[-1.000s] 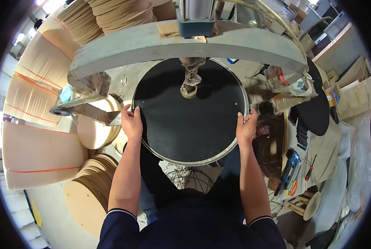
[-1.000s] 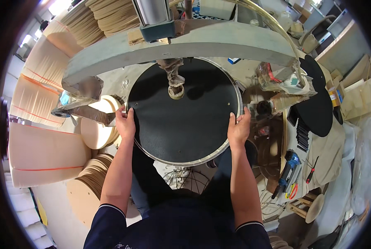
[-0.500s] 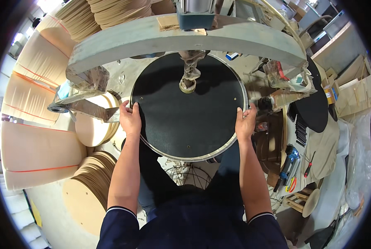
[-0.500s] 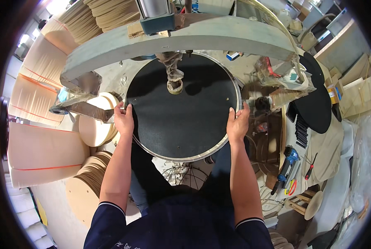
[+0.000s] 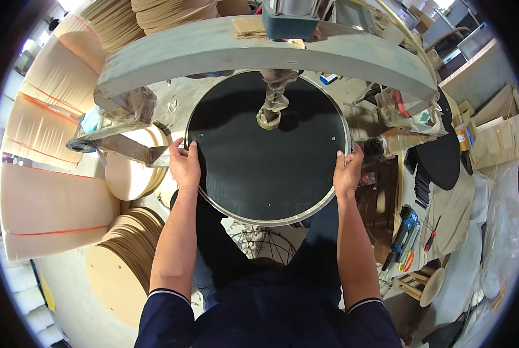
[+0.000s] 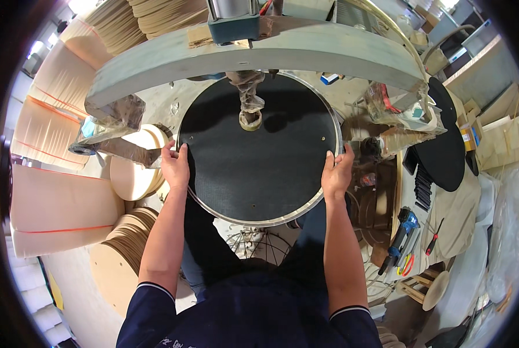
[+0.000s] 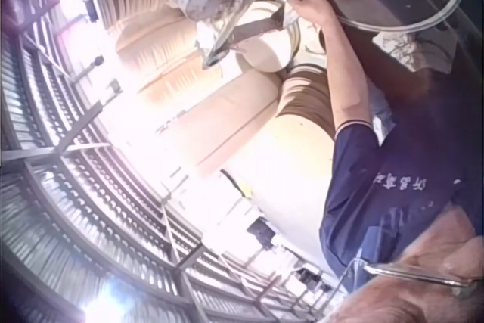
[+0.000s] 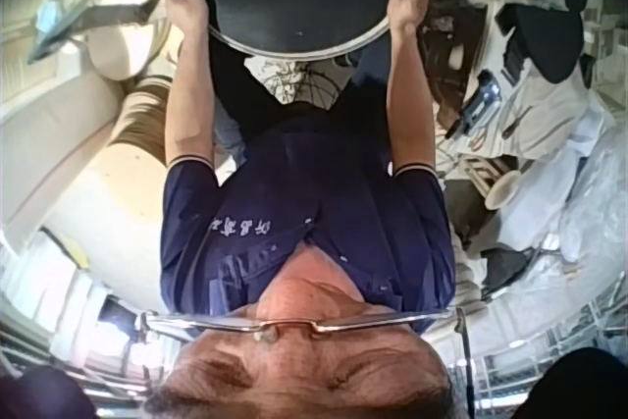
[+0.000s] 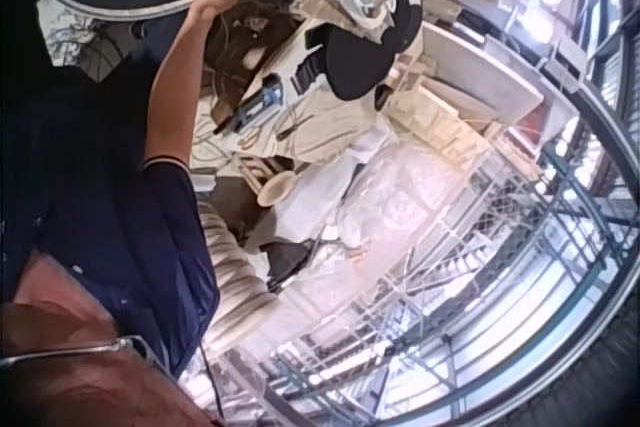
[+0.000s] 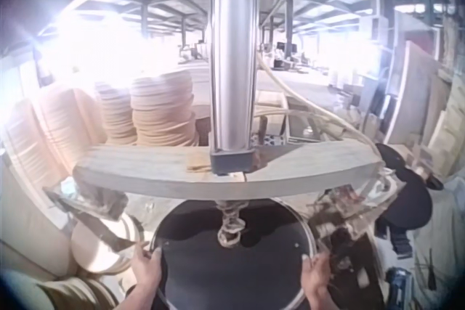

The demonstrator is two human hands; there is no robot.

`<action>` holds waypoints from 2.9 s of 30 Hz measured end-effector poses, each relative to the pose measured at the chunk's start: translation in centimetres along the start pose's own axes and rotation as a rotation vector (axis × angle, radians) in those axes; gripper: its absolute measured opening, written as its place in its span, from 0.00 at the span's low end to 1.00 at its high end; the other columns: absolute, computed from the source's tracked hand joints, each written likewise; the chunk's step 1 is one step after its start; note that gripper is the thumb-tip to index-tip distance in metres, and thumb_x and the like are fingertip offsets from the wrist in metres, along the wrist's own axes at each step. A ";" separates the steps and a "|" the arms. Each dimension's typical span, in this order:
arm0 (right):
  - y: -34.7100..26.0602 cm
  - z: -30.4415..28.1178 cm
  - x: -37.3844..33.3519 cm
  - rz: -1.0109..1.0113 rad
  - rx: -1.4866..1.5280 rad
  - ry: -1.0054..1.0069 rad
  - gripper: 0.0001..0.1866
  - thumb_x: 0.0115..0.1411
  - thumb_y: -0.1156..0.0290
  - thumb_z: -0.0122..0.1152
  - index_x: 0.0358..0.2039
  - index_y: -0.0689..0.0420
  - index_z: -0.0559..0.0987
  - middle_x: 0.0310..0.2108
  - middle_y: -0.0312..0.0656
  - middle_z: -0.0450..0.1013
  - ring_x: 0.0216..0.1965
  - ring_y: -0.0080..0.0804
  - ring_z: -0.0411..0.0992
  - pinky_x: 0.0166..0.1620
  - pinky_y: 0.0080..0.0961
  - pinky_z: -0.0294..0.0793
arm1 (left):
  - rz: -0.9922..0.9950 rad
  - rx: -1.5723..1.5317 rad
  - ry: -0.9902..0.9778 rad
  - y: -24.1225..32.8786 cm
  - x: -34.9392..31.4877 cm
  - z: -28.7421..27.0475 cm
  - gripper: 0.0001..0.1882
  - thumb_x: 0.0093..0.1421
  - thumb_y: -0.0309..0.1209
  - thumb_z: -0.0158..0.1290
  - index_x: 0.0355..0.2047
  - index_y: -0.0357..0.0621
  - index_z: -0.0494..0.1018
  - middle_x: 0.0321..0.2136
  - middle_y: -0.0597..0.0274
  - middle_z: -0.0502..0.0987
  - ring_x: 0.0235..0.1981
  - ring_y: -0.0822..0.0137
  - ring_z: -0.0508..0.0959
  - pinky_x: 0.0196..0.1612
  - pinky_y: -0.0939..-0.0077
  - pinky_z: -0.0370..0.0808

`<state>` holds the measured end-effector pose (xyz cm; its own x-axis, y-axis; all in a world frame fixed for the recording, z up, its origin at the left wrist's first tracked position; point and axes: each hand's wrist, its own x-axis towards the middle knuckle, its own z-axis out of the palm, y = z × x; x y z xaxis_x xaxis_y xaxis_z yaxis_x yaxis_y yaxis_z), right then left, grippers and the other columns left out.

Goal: Attaching fabric upholstery to a circular wooden furniture component using a pneumatic stapler and trimming excess with scissors.

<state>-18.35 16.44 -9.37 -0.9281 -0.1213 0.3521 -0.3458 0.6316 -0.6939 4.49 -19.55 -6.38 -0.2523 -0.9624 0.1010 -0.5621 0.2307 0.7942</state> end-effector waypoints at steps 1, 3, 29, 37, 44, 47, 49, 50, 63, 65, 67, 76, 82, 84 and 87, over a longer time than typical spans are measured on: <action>-0.1 0.0 0.0 0.008 -0.006 -0.006 0.32 0.70 0.65 0.67 0.69 0.60 0.65 0.33 0.38 0.67 0.33 0.36 0.71 0.43 0.36 0.76 | -0.003 0.000 0.001 -0.1 0.0 0.0 0.24 0.65 0.39 0.66 0.57 0.42 0.76 0.24 0.65 0.75 0.27 0.65 0.76 0.40 0.64 0.76; 0.2 0.0 0.0 -0.001 0.000 0.005 0.32 0.70 0.66 0.67 0.69 0.60 0.65 0.33 0.38 0.67 0.33 0.36 0.71 0.43 0.36 0.76 | -0.019 -0.016 -0.009 0.3 0.0 0.1 0.24 0.65 0.39 0.66 0.57 0.42 0.76 0.24 0.65 0.75 0.27 0.65 0.76 0.40 0.64 0.76; -1.3 -0.5 0.2 0.042 0.066 0.004 0.32 0.68 0.68 0.69 0.67 0.63 0.66 0.32 0.40 0.69 0.34 0.40 0.72 0.44 0.38 0.76 | -0.015 0.030 -0.036 0.6 0.1 -0.4 0.25 0.64 0.38 0.67 0.58 0.39 0.75 0.31 0.60 0.78 0.33 0.60 0.78 0.44 0.61 0.76; -1.3 -0.5 0.6 0.090 0.047 -0.037 0.33 0.69 0.64 0.67 0.68 0.61 0.65 0.35 0.42 0.70 0.38 0.45 0.74 0.47 0.44 0.76 | 1.092 0.017 -0.513 5.7 -10.8 -2.8 0.22 0.55 0.24 0.67 0.53 0.42 0.82 0.55 0.51 0.81 0.60 0.49 0.79 0.67 0.51 0.72; -1.0 -0.9 1.7 0.066 -0.008 -0.069 0.32 0.69 0.62 0.67 0.68 0.60 0.67 0.38 0.42 0.74 0.41 0.47 0.77 0.49 0.45 0.76 | 1.099 0.100 -0.649 4.3 -14.7 -3.7 0.25 0.61 0.36 0.68 0.58 0.41 0.81 0.58 0.51 0.81 0.61 0.50 0.79 0.67 0.54 0.73; 0.6 -3.2 2.2 0.058 0.027 -0.062 0.30 0.68 0.61 0.68 0.65 0.61 0.70 0.36 0.44 0.77 0.40 0.49 0.79 0.48 0.45 0.77 | 1.171 0.111 -0.733 4.4 -15.5 -3.1 0.30 0.63 0.43 0.67 0.61 0.42 0.78 0.59 0.50 0.80 0.62 0.49 0.79 0.67 0.53 0.73; -1.1 -5.0 1.2 0.091 0.147 -0.028 0.26 0.66 0.62 0.71 0.59 0.62 0.77 0.36 0.51 0.80 0.41 0.50 0.81 0.47 0.48 0.78 | 1.188 0.130 -0.767 4.4 -15.6 -3.5 0.32 0.63 0.49 0.65 0.62 0.44 0.78 0.58 0.50 0.81 0.62 0.48 0.79 0.68 0.53 0.72; 0.4 -5.0 0.2 0.010 0.171 -0.021 0.22 0.65 0.63 0.71 0.54 0.63 0.79 0.38 0.52 0.81 0.42 0.50 0.81 0.47 0.47 0.78 | 1.179 0.165 -0.784 4.1 -15.7 -3.8 0.32 0.62 0.48 0.67 0.61 0.43 0.78 0.58 0.51 0.81 0.62 0.48 0.79 0.68 0.52 0.72; 15.8 -28.1 -10.4 0.267 -0.801 0.128 0.42 0.60 0.56 0.74 0.68 0.69 0.70 0.58 0.64 0.76 0.59 0.64 0.74 0.65 0.52 0.71 | 1.291 0.108 -0.628 4.1 -17.7 -2.3 0.26 0.59 0.42 0.69 0.57 0.49 0.82 0.60 0.53 0.80 0.61 0.51 0.79 0.67 0.53 0.73; 16.0 -27.5 -10.3 0.431 -0.690 0.054 0.45 0.59 0.56 0.75 0.69 0.68 0.68 0.61 0.64 0.75 0.60 0.64 0.74 0.65 0.51 0.72 | 1.287 0.138 -0.594 3.9 -18.1 -2.6 0.25 0.60 0.42 0.68 0.56 0.51 0.83 0.60 0.55 0.80 0.62 0.52 0.79 0.67 0.53 0.74; 15.7 -26.9 -9.7 0.474 -0.661 0.006 0.47 0.58 0.56 0.76 0.71 0.67 0.65 0.63 0.65 0.73 0.63 0.62 0.73 0.65 0.50 0.73 | 1.283 0.150 -0.563 3.9 -18.3 -2.7 0.24 0.60 0.43 0.68 0.55 0.52 0.83 0.59 0.56 0.81 0.61 0.53 0.79 0.65 0.53 0.75; 20.2 -29.4 -6.9 0.438 -0.606 -0.143 0.31 0.57 0.62 0.65 0.57 0.68 0.72 0.46 0.69 0.79 0.50 0.69 0.78 0.53 0.55 0.77 | 1.282 0.155 -0.508 3.6 -18.6 -2.7 0.25 0.57 0.43 0.70 0.56 0.56 0.84 0.55 0.59 0.82 0.57 0.54 0.81 0.62 0.54 0.77; 23.7 -33.1 -6.8 0.501 -0.301 0.035 0.12 0.60 0.66 0.61 0.38 0.62 0.77 0.24 0.43 0.76 0.22 0.34 0.75 0.28 0.36 0.74 | 1.110 -0.028 -0.614 5.0 -18.6 -2.7 0.29 0.58 0.39 0.69 0.59 0.44 0.80 0.54 0.55 0.81 0.57 0.51 0.80 0.63 0.55 0.75; 19.0 -32.1 -7.0 0.574 -0.095 -0.010 0.09 0.62 0.67 0.61 0.37 0.60 0.77 0.23 0.41 0.76 0.20 0.30 0.73 0.25 0.32 0.71 | 1.070 0.014 -0.656 5.2 -18.3 -3.3 0.30 0.57 0.37 0.70 0.59 0.43 0.79 0.52 0.53 0.82 0.57 0.51 0.80 0.63 0.56 0.75; 13.2 -31.4 -8.6 0.625 0.141 -0.061 0.04 0.65 0.71 0.59 0.37 0.57 0.76 0.21 0.35 0.72 0.18 0.22 0.69 0.23 0.24 0.67 | 1.072 0.010 -0.659 6.1 -17.6 -2.9 0.28 0.56 0.33 0.71 0.58 0.42 0.80 0.50 0.55 0.83 0.54 0.53 0.81 0.60 0.58 0.77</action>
<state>-10.60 49.81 -1.82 -0.9650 0.1913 -0.1791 0.2521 0.4913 -0.8337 7.75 -1.59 -1.60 -0.9278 -0.0369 0.3713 0.1633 0.8545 0.4931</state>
